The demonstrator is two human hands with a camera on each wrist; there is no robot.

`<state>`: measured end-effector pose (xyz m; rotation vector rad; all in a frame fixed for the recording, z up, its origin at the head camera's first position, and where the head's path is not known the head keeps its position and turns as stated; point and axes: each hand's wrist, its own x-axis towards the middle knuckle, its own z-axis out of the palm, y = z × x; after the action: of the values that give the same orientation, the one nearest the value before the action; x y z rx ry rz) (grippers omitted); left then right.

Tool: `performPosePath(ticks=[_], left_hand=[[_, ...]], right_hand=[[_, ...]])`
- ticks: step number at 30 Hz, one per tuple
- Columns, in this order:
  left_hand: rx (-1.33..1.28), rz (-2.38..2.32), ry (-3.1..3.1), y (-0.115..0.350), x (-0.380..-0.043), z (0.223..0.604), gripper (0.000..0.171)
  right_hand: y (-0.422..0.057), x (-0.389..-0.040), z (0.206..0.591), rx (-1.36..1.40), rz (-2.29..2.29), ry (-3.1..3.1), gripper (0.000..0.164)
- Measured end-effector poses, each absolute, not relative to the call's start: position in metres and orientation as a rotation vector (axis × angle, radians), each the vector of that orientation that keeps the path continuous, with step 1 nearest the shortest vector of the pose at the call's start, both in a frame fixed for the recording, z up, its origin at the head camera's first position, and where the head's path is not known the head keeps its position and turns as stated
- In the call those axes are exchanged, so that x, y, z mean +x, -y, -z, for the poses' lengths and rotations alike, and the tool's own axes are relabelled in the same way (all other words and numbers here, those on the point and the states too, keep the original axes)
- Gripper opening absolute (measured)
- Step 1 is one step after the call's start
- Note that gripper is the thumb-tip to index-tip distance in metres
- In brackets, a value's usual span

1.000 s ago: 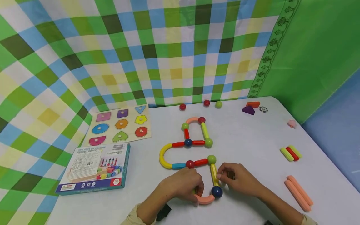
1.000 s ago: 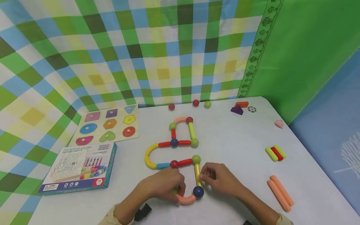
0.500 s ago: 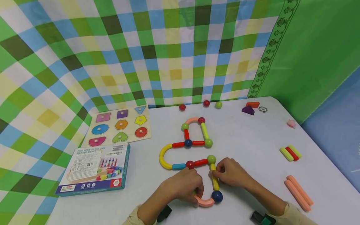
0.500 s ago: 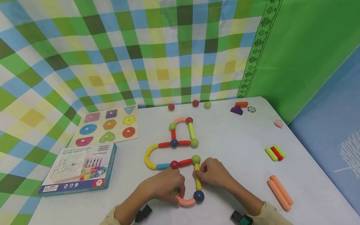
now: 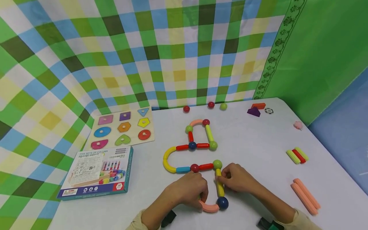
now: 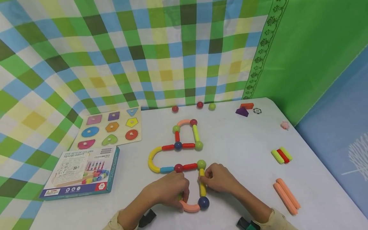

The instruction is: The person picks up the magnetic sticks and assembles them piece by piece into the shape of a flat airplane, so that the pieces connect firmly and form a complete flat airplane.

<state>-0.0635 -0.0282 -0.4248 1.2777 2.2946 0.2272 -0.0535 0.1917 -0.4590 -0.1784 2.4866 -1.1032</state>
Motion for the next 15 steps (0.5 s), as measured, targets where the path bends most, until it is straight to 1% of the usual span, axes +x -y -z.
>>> performPosePath(ticks=[8, 15], left_hand=[[1.285, -0.243, -2.301, 0.028, -0.0637, 0.4228, 0.017], [1.298, -0.308, -2.275, 0.0299, -0.0682, 0.4226, 0.025]], right_hand=[[-0.1947, -0.053, 0.4576, -0.248, 1.116, -2.45, 0.031], [-0.1964, -0.0529, 0.4568, -0.266, 1.121, -2.417, 0.032]])
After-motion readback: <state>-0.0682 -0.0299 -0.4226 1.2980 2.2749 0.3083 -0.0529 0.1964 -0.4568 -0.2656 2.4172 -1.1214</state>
